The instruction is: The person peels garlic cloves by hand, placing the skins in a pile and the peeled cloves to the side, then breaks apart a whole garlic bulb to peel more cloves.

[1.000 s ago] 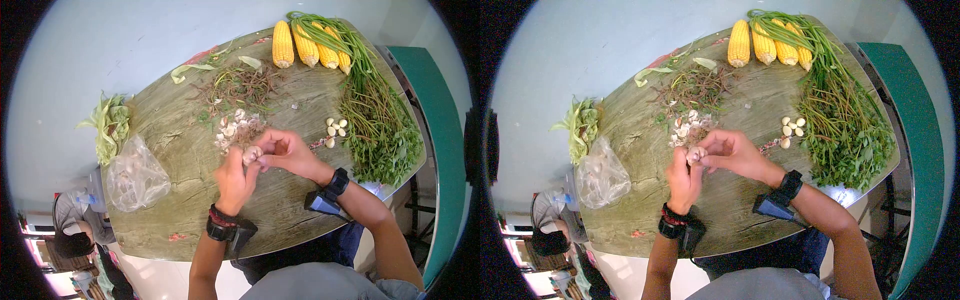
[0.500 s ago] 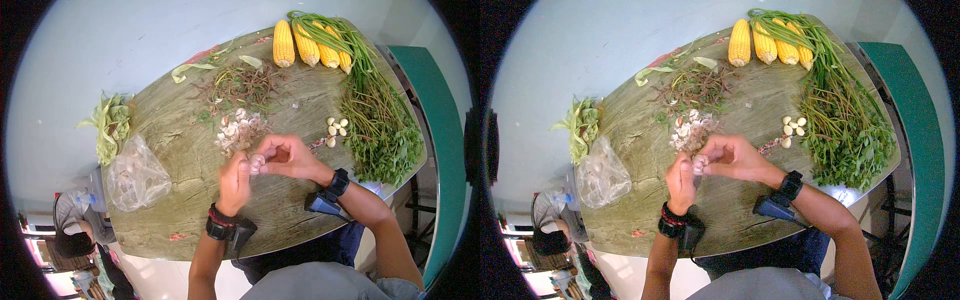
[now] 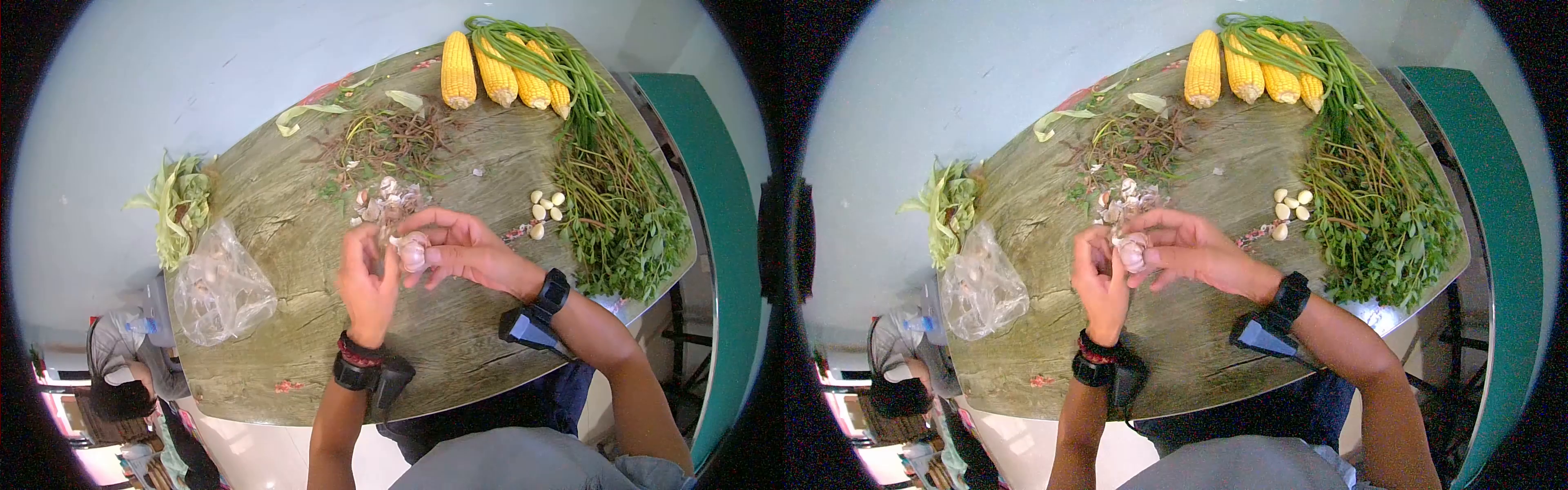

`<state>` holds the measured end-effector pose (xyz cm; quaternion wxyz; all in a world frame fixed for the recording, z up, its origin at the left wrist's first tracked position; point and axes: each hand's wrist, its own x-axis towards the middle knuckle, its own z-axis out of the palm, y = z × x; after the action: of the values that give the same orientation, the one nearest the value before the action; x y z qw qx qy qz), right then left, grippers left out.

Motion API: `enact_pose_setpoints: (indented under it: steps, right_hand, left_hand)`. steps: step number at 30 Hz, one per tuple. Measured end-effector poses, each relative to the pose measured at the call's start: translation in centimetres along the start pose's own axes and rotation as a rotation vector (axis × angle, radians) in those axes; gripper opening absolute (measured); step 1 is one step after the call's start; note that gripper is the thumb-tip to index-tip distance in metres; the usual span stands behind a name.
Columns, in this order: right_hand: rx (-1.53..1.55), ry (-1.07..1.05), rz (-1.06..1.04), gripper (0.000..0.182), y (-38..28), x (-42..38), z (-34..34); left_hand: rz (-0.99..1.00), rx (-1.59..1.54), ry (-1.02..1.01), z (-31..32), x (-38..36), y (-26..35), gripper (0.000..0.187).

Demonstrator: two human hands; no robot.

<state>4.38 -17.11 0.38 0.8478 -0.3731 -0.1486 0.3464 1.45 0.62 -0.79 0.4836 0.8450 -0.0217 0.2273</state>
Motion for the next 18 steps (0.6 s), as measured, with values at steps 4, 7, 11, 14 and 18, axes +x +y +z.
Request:
enact_pose_setpoints:
  steps: [4,7,11,14,18]
  right_hand:
    - [-0.025,0.037,-0.015,0.030,0.0,0.1,-0.1]
    - [-0.060,0.088,-0.045,0.027,0.6,0.3,-0.5]
    - [-0.193,0.109,-0.097,0.020,1.4,0.6,-0.7]
    - [-0.157,0.097,-0.079,0.018,0.9,0.5,-0.3]
    - [-0.213,0.081,-0.110,0.019,1.2,0.5,-0.7]
  left_hand:
    - [0.036,-0.100,0.115,-0.1,-0.3,-0.4,0.022]
    - [0.188,-0.053,-0.070,-0.3,-1.0,-0.7,0.024]
    - [0.095,0.082,-0.239,-0.3,-1.0,0.2,0.022]
    - [0.140,0.121,-0.209,-0.2,-0.9,-0.1,0.019]
    - [0.055,0.008,-0.305,-0.4,-1.1,-0.3,0.012]
